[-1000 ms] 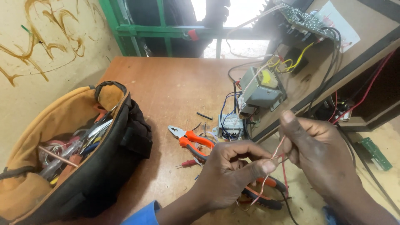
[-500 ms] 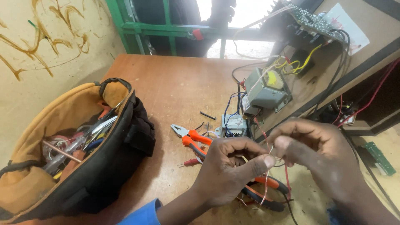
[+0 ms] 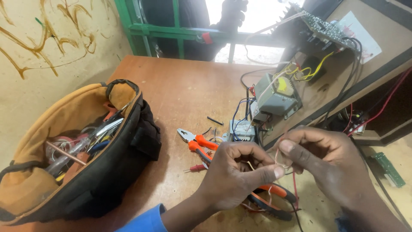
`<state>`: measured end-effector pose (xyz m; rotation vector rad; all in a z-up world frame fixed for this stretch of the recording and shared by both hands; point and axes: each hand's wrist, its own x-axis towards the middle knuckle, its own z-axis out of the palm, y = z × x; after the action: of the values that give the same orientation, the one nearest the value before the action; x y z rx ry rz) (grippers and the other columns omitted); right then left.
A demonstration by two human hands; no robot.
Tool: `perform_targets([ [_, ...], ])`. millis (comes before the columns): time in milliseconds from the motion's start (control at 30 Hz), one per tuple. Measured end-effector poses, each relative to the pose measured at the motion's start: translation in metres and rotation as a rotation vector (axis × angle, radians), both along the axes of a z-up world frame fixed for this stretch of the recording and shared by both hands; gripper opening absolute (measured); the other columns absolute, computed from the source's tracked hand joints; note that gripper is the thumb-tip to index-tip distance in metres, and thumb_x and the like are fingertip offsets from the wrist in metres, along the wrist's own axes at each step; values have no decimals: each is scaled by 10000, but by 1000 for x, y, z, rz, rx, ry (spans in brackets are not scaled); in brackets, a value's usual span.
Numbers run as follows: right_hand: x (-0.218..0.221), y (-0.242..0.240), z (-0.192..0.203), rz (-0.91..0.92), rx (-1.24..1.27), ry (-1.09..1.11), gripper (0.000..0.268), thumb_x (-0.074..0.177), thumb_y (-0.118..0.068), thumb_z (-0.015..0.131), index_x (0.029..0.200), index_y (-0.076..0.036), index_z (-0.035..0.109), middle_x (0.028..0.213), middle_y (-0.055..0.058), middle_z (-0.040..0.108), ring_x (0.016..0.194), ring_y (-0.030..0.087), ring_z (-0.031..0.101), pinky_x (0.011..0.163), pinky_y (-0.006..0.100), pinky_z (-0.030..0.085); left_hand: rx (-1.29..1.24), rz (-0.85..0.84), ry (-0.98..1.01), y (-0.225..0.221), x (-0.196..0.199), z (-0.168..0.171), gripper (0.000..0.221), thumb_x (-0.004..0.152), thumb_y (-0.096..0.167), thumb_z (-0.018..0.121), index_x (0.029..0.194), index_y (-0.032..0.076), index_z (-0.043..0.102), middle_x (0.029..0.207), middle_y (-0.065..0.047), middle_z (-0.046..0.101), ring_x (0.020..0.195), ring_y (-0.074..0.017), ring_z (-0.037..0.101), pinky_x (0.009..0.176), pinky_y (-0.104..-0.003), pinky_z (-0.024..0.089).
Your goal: Stripping insulation from electrical wires and twisting the copper strands together.
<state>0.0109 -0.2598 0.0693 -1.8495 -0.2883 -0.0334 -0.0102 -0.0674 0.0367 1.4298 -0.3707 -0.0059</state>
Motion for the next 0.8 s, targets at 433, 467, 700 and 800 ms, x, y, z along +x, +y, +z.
perform_targets([
  [433, 8, -7, -9, -193, 15, 104, 155, 924, -74, 715, 819, 36, 746, 664, 95, 588, 557, 176, 489, 552, 362, 580, -82, -70, 88, -2, 0, 1, 199, 818, 214, 824, 766, 83, 683, 623, 44, 588, 555, -20, 464, 506, -201, 338],
  [467, 9, -10, -12, -145, 57, 92, 174, 947, -84, 696, 818, 30, 724, 647, 68, 534, 549, 157, 436, 521, 326, 446, -129, -91, 119, -2, 1, 1, 201, 826, 208, 809, 778, 68, 672, 625, 16, 592, 540, -42, 504, 495, -200, 385],
  [700, 13, -11, -28, -60, 301, 171, 135, 948, -67, 682, 968, 63, 712, 676, 85, 547, 588, 150, 455, 539, 292, 384, -305, -243, 187, -4, 3, -10, 208, 952, 206, 717, 914, 21, 632, 758, -98, 641, 669, -134, 640, 551, -228, 575],
  [800, 14, -11, -30, -59, 281, 178, 111, 940, -59, 698, 966, 47, 720, 702, 84, 590, 576, 160, 479, 521, 301, 401, -304, -245, 220, -3, 3, -7, 271, 953, 262, 700, 1054, 17, 641, 756, -132, 680, 649, -195, 679, 512, -247, 543],
])
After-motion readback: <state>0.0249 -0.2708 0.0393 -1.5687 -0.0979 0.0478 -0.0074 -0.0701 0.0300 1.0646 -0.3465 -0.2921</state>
